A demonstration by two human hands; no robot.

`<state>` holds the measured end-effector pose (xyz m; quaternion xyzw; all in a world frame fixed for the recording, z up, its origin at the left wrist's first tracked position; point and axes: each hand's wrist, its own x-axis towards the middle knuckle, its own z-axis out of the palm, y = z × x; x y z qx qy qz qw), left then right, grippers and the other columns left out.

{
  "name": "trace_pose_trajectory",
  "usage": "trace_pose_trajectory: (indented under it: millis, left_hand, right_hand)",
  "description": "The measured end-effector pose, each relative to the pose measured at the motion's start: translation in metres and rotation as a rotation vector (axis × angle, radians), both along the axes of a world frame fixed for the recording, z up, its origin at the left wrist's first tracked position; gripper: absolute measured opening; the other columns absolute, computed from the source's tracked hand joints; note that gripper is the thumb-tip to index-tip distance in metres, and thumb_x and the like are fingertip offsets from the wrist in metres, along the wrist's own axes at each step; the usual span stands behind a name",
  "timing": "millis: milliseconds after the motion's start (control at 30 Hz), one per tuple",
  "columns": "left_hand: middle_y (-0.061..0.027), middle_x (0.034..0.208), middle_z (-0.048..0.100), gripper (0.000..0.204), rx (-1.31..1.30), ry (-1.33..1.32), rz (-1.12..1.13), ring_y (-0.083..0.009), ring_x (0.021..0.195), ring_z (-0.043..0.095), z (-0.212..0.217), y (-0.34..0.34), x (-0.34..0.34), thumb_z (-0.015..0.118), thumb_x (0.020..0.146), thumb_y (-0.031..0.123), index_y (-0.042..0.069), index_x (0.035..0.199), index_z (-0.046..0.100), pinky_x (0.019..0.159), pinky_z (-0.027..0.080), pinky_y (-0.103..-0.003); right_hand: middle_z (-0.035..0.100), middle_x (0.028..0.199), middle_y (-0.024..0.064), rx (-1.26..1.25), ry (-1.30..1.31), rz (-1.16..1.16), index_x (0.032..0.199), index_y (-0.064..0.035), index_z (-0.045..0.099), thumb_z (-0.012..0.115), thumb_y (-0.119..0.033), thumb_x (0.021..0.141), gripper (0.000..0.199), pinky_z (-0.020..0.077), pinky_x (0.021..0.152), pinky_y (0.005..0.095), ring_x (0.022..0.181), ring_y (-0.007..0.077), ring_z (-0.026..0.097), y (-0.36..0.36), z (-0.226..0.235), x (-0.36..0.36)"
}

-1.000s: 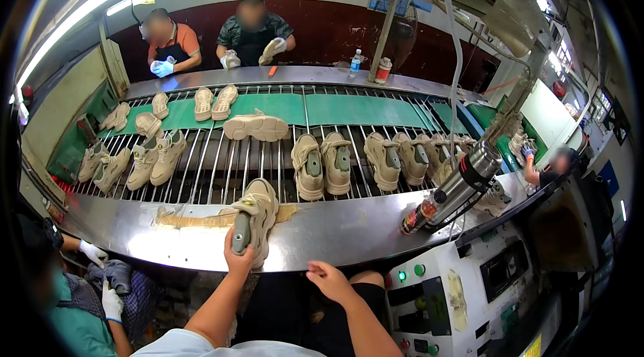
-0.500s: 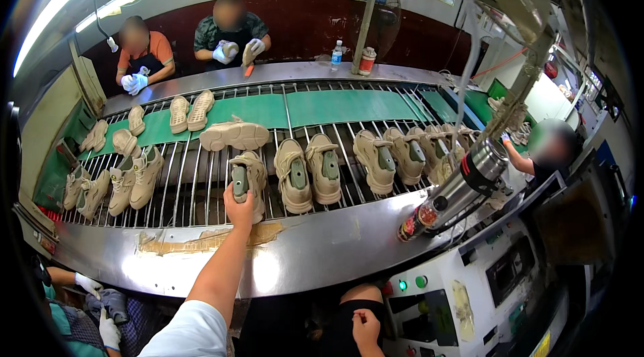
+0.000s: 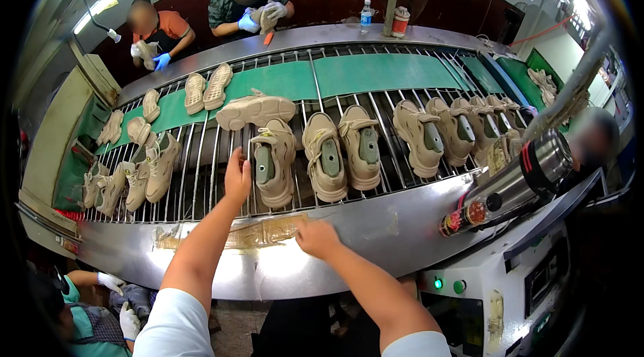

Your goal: The person picks up shoes from a conveyor belt, places them into a molding machine, presses buttons to operate the machine, and then removes the molded shoes and returns them to the conveyor.

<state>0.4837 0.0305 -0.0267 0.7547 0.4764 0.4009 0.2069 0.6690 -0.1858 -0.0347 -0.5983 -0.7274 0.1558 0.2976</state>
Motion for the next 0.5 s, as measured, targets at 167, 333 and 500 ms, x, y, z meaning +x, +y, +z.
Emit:
trace_pose_trajectory:
  millis: [167, 333, 500]
  left_hand:
    - [-0.0154, 0.134, 0.048, 0.072, 0.141, 0.719, 0.204, -0.0319, 0.119, 0.049, 0.011, 0.090, -0.009, 0.070, 0.074, 0.020, 0.007, 0.137, 0.040, 0.099, 0.040, -0.045]
    - [-0.0187, 0.149, 0.031, 0.103, 0.058, 0.959, 0.248, -0.0387, 0.140, 0.026, 0.011, 0.155, 0.011, 0.082, 0.066, 0.036, 0.017, 0.149, 0.024, 0.113, 0.023, -0.052]
    - [-0.0181, 0.146, 0.031, 0.118, 0.310, 1.048, 0.255, -0.0401, 0.138, 0.026, -0.011, 0.204, 0.021, 0.088, 0.055, 0.039, 0.022, 0.150, 0.020, 0.114, 0.019, -0.055]
  right_hand:
    - [0.064, 0.071, 0.0138, 0.021, -0.032, 0.109, 0.093, -0.0068, 0.059, 0.057, -0.019, 0.085, 0.015, 0.0513, 0.062, 0.0441, 0.067, 0.0317, 0.064, 0.017, -0.022, -0.036]
    - [0.063, 0.066, 0.0129, -0.062, -0.017, 0.109, 0.095, -0.0065, 0.059, 0.057, -0.021, 0.085, 0.017, 0.0511, 0.056, 0.0444, 0.061, 0.0319, 0.064, 0.019, -0.020, -0.030]
    - [0.060, 0.060, 0.0115, 0.044, 0.009, 0.087, 0.087, -0.0062, 0.054, 0.057, -0.018, 0.084, 0.013, 0.0501, 0.054, 0.0431, 0.056, 0.0310, 0.062, 0.025, -0.026, -0.031]
